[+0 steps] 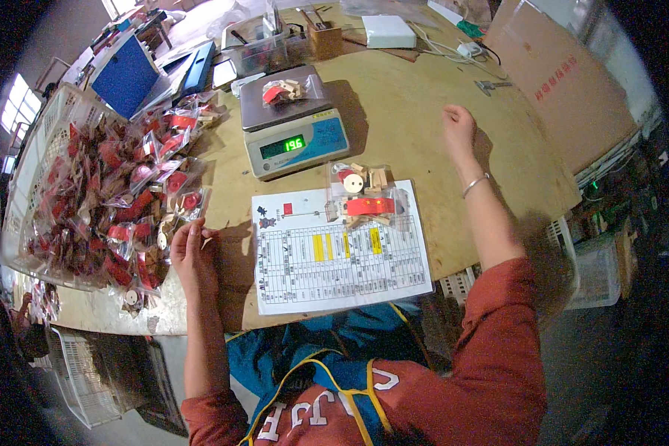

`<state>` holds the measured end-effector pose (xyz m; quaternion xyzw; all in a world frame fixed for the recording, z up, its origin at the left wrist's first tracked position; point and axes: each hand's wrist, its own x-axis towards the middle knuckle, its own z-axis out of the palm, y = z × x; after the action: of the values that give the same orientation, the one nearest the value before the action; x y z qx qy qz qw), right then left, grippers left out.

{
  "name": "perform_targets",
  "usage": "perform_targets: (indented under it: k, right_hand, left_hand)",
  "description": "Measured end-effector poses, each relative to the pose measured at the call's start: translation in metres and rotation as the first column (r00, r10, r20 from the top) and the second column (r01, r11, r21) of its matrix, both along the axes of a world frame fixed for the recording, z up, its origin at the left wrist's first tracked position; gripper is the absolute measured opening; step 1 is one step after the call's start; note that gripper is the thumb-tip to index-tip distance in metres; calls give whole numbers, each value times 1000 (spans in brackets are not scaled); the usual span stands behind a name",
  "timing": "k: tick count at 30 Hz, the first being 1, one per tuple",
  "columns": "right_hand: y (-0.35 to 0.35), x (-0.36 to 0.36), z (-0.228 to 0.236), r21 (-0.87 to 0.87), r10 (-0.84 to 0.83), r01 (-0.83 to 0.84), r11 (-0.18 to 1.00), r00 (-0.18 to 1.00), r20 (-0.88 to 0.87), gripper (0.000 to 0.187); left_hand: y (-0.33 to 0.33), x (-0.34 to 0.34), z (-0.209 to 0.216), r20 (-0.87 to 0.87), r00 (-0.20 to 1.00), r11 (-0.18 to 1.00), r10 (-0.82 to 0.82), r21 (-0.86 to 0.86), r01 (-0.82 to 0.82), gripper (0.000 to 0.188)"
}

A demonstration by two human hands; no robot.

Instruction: The person places small plastic-wrapped items onto a digital scale, records the weight on a paper sheet, and sets the items aside. They repeat this process for multiple items, occasionally adjusting the scale and writing down measurements.

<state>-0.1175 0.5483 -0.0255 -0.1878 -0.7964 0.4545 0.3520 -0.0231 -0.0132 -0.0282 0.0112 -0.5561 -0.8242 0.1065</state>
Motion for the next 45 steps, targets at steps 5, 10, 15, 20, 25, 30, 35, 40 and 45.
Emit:
perform_targets:
  k: [5,10,15,20,25,30,35,40,45]
  right_hand:
    - [18,43,-8,323,-232,134,937,929,289,32]
    - [17,37,-18,619,-263,44,784,927,267,35]
    - [22,41,-27,617,-216,21,787,946,243,35]
    - [25,39,-29,594,-188,1,804,949,253,33]
    - [27,38,-29,634,-233,28,773,942,243,32]
    - [21,41,-25,636,-235,13,772,935,266,33]
    - [17,43,-19,645,-264,2,764,914,309,31]
    - [16,44,-19,648,-249,-4,762,921,299,31]
    - [17,44,-21,641,-268,0,768,909,321,31]
  left_hand:
    - [0,3,0,-37,999,1000,6,-18,-7,20]
    - [3,7,2,-52,996,995,73,-69,-77,19]
    - [4,8,3,-129,979,968,156,-175,-177,21]
    - [6,9,6,-142,970,960,195,-175,-218,20]
    - [12,9,-1,-223,950,901,218,-328,-284,17]
    - [13,11,-7,-328,926,851,185,-419,-318,14]
    - [15,12,-8,-348,903,814,250,-430,-391,17]
    - [14,13,-5,-340,910,810,235,-449,-377,19]
    - [12,15,-7,-337,919,825,206,-446,-348,21]
